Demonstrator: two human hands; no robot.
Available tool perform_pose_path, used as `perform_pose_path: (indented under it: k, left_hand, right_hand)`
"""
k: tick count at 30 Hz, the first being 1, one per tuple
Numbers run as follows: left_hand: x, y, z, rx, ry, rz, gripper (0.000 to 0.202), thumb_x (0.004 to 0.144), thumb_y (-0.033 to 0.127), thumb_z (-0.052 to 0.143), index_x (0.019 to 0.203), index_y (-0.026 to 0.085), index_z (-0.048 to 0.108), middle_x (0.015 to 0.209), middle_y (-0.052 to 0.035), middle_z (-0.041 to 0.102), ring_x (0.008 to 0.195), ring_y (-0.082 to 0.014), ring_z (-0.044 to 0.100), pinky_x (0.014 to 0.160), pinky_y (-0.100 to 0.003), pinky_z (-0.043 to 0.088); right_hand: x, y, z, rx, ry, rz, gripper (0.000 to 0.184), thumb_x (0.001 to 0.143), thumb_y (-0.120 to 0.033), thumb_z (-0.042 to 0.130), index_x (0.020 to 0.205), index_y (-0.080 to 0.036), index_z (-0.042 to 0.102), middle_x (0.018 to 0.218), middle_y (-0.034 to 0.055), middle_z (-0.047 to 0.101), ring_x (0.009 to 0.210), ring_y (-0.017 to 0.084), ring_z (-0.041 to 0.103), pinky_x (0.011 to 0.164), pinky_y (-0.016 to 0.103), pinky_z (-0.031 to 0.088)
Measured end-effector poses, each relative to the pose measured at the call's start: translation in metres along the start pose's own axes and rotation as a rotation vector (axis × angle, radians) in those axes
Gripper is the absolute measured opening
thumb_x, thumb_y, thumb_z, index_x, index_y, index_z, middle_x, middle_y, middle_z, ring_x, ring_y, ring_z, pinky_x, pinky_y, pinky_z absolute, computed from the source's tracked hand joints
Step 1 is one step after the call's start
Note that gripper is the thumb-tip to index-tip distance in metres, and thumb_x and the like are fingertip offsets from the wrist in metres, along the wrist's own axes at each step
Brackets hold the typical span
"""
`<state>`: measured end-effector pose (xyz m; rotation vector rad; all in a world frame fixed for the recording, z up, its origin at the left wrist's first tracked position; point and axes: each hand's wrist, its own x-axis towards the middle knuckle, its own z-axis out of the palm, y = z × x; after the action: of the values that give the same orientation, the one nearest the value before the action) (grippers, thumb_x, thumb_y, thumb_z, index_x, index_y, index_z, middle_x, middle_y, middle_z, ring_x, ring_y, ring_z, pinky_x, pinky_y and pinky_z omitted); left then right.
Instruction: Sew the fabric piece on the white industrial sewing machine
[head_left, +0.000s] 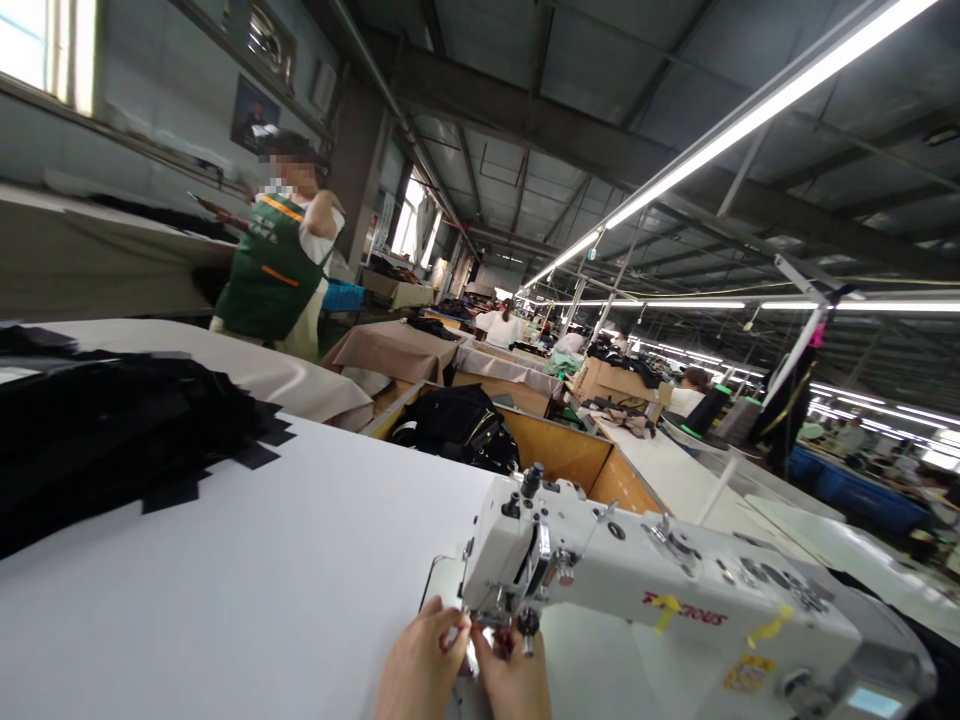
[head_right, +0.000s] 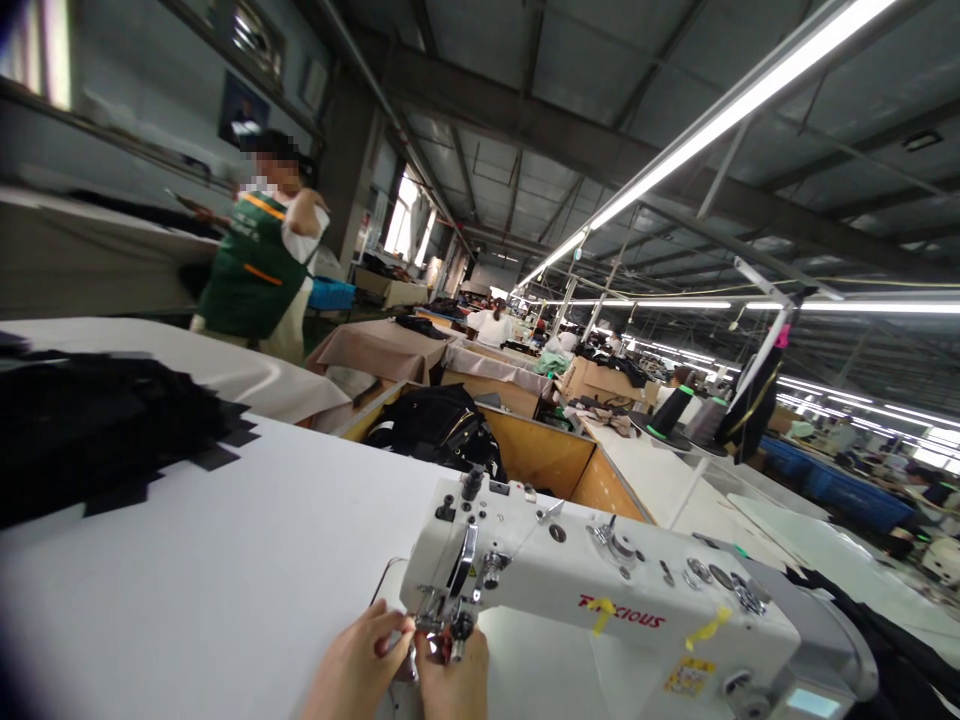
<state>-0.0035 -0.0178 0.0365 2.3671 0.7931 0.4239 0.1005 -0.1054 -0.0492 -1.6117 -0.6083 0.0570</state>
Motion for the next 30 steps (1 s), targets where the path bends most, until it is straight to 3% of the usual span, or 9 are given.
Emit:
perform_pose_path:
  k: [15, 21, 30]
  left_hand:
    - [0.000, -0.002, -0.002, 0.005, -0.016, 0.009, 0.025, 0.096, 0.008, 0.049, 0.090, 0.015, 0.072, 0.083, -0.0018, 0.056, 0.068, -0.0155, 0.058, 0.064, -0.024, 0.038]
    - [-0.001, -0.002, 0.001, 0.000, -0.011, 0.024, 0.028, 0.096, 0.005, 0.047, 0.096, 0.015, 0.073, 0.084, -0.0023, 0.057, 0.074, -0.0160, 0.062, 0.070, -0.025, 0.041]
    - [-0.001, 0.001, -0.002, -0.006, -0.009, 0.031, 0.027, 0.100, 0.008, 0.047, 0.085, 0.012, 0.070, 0.088, -0.0046, 0.058, 0.073, -0.0145, 0.062, 0.071, -0.022, 0.045]
  right_hand:
    - [-0.003, -0.003, 0.010, -0.077, 0.057, -0.063, 0.039, 0.081, -0.054, 0.065, 0.076, -0.017, 0.075, 0.072, 0.0110, 0.071, 0.068, 0.028, 0.068, 0.062, 0.032, 0.054]
    - [-0.002, 0.002, 0.007, -0.150, 0.063, -0.051, 0.035, 0.080, -0.048, 0.060, 0.077, -0.016, 0.073, 0.071, 0.0109, 0.070, 0.067, 0.029, 0.068, 0.061, 0.033, 0.052]
    - [-0.006, -0.004, 0.011, -0.236, 0.080, -0.052, 0.025, 0.084, -0.040, 0.064, 0.078, -0.018, 0.073, 0.074, 0.0091, 0.070, 0.070, 0.028, 0.069, 0.064, 0.031, 0.054]
